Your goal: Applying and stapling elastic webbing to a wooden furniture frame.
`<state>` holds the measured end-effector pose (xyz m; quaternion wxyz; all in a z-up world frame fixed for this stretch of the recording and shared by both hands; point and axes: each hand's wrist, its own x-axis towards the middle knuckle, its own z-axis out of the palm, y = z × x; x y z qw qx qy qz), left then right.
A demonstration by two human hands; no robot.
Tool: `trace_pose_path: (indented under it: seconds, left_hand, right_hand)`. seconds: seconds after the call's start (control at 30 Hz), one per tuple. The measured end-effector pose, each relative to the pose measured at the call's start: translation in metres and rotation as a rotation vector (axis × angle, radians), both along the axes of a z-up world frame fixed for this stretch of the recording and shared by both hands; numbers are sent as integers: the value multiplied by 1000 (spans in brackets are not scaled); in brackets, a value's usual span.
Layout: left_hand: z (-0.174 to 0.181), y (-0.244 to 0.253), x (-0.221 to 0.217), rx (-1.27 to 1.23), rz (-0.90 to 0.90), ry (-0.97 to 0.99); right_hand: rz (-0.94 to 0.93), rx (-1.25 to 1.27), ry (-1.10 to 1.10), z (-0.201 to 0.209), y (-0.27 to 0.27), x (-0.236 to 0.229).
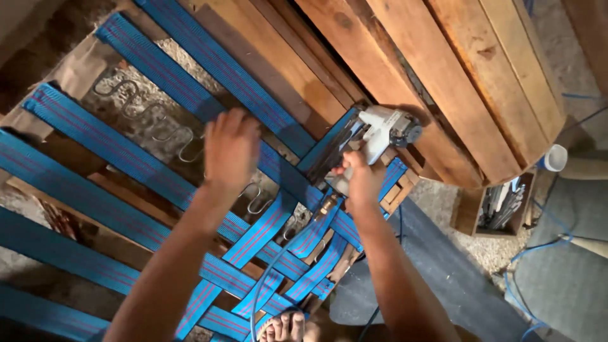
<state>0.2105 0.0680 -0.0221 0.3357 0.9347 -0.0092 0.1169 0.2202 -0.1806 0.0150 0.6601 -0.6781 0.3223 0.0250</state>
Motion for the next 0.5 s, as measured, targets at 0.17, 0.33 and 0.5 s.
trace_pose_path:
  seconds: [0.17, 0.33, 0.5]
  left_hand:
    - [5, 17, -16, -9, -67, -97]
    - [3, 14, -20, -12, -33, -61]
    - [-3, 11, -24, 31, -38, -41]
  right_hand:
    - [-17, -11, 13, 2, 6, 1]
    - [-4, 42, 38, 2, 4, 7]
    - [11, 47, 24, 3, 0, 5]
